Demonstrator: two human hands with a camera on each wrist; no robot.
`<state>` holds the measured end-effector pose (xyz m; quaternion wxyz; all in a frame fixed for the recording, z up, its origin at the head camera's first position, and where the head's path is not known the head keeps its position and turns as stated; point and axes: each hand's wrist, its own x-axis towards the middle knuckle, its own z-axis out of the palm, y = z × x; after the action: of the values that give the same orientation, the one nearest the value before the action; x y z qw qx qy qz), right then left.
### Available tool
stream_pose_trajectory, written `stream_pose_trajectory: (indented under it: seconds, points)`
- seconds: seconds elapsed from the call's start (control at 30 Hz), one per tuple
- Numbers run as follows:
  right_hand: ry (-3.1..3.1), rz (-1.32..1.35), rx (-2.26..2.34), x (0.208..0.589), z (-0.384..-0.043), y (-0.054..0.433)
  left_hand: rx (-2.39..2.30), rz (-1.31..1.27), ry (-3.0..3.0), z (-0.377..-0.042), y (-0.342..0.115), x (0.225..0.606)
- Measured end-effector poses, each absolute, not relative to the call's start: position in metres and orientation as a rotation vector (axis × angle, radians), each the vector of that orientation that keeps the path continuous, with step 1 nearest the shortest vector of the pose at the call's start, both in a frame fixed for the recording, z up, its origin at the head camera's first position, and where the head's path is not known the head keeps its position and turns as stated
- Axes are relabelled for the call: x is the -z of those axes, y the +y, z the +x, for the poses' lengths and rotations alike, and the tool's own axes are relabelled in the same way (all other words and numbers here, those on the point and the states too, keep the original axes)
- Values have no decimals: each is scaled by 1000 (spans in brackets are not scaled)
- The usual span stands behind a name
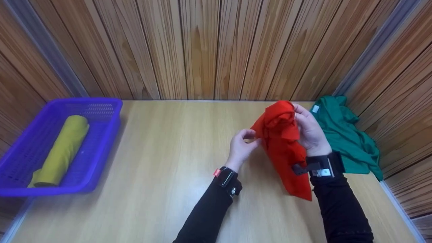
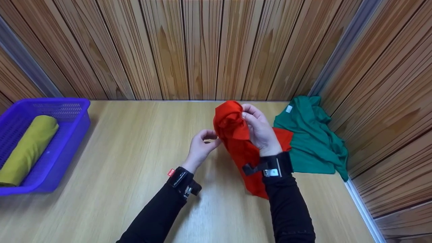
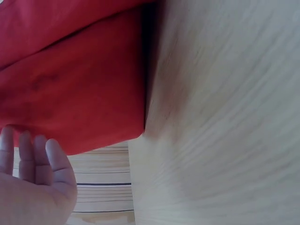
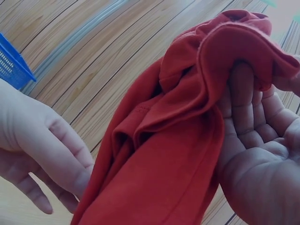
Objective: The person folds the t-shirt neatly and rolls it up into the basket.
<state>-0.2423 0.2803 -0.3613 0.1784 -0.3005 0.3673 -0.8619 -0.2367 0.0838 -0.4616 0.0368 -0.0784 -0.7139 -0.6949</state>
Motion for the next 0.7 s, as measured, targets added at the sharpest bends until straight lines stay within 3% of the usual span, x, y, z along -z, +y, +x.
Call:
stream_pose_trajectory:
  seconds: [0.43,0.7]
  points:
    - [1002,-827,2500,363,-243,285,2096,-261,-2101,-245,61,464]
    - [1028,-879,2501,363,-246,295,2071,-230,-1943,-252,31,439]
